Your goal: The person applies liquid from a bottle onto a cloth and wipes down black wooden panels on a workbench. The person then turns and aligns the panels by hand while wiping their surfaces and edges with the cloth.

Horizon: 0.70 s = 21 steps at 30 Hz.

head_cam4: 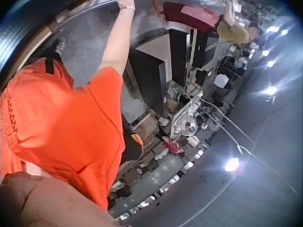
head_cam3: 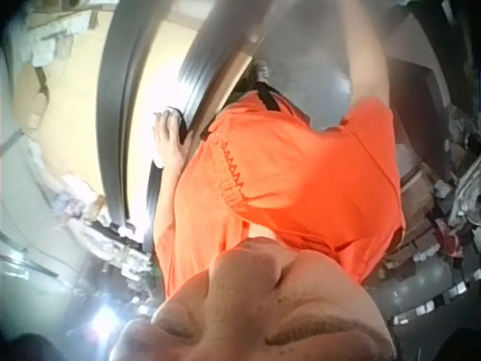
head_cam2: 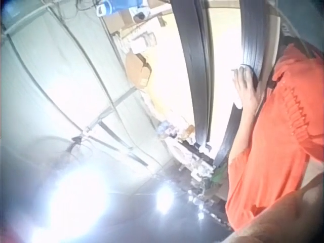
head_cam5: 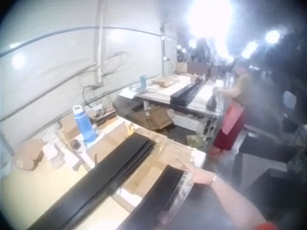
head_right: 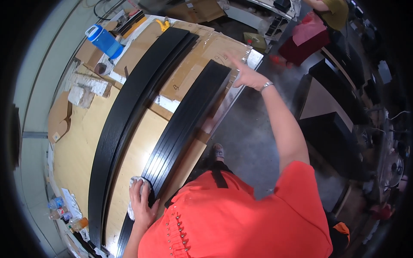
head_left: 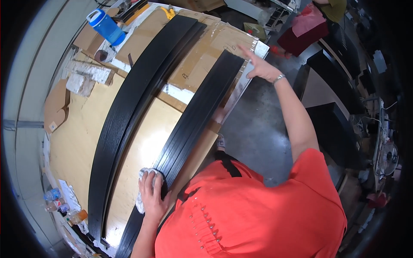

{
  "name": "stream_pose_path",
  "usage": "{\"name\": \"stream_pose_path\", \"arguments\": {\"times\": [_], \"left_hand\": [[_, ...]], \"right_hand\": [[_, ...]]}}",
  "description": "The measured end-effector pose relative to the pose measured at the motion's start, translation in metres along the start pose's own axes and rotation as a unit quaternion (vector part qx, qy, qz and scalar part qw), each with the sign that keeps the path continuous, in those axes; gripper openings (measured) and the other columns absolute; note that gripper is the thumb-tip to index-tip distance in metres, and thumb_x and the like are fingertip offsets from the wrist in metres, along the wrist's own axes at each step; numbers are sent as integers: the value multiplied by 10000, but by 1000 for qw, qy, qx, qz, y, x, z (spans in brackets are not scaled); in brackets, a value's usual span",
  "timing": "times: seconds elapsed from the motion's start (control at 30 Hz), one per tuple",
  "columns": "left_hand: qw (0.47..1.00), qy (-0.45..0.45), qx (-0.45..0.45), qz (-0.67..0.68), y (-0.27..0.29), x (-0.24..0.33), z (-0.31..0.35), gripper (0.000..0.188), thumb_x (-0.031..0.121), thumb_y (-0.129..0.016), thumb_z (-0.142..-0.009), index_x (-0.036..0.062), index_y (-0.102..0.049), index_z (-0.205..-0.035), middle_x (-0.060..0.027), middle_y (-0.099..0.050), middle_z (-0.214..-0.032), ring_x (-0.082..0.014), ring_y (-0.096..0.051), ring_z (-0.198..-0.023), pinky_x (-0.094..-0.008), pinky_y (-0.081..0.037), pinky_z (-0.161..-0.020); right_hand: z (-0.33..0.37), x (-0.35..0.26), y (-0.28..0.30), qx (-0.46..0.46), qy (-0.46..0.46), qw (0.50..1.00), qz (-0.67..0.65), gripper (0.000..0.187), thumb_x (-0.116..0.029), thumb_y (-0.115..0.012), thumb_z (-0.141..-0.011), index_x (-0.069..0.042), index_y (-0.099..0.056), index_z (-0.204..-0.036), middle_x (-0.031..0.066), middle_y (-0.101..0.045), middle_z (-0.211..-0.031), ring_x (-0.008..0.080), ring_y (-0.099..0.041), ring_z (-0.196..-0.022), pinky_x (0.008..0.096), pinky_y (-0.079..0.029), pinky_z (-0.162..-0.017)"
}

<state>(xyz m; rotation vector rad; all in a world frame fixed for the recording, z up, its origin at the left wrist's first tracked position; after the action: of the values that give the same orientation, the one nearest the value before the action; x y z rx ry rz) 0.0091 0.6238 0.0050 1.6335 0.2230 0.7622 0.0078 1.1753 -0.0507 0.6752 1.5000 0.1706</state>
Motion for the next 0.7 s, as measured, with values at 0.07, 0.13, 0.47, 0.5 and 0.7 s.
{"name": "stream_pose_path", "arguments": {"times": [0.07,0.13,0.47,0.5,0.7], "left_hand": [[1000,0,-13,-10,-6,-5,4,897,20,-857,-608,56,-496,-1428,-231,-429,-1476,-510,-399,-1384,-612,-342,-1139],[999,22,-21,-12,-5,-8,7,837,91,-842,-664,86,-502,-1429,-200,-431,-1486,-490,-382,-1413,-644,-293,-1149],[979,-130,-160,-3,-34,69,-153,676,159,-763,-810,137,-531,-1445,-132,-472,-1494,-427,-368,-1461,-659,-287,-1150],[970,-180,-162,-7,-43,86,-189,663,183,-776,-807,129,-541,-1425,-142,-471,-1493,-440,-367,-1458,-650,-278,-1161],[947,-305,-93,32,-70,163,-360,616,175,-746,-847,125,-540,-1425,-131,-479,-1508,-398,-388,-1455,-596,-287,-1188]], "right_hand": [[-12,15,-14,-56,-18,992,-111,1107,53,-678,-556,-81,-331,-1599,79,-363,-1625,213,-335,-1489,340,-293,-1210],[-21,24,-39,-117,-73,961,-241,1053,87,-638,-575,-76,-367,-1579,53,-481,-1502,176,-429,-1389,291,-413,-1093],[-34,35,-49,-84,-38,910,-404,1044,65,-678,-377,-70,-523,-1400,8,-576,-1345,150,-493,-1278,216,-381,-1080],[-33,38,-52,-84,-47,902,-421,1043,64,-678,-379,-69,-522,-1402,15,-574,-1351,158,-493,-1283,222,-371,-1094],[-39,26,-55,-51,-53,901,-428,932,29,-654,-535,-56,-493,-1449,86,-534,-1432,215,-440,-1402,313,-282,-1212]]}}
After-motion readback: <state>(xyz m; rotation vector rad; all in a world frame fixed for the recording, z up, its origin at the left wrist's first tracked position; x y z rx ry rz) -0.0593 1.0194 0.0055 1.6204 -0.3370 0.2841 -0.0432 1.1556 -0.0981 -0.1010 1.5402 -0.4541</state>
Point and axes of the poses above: each hand's wrist, its own z-axis away from the middle knuckle, its own y-axis out of the back of the hand, x = y × z, the point moved 6 cm from there along -z, towards the middle knuckle
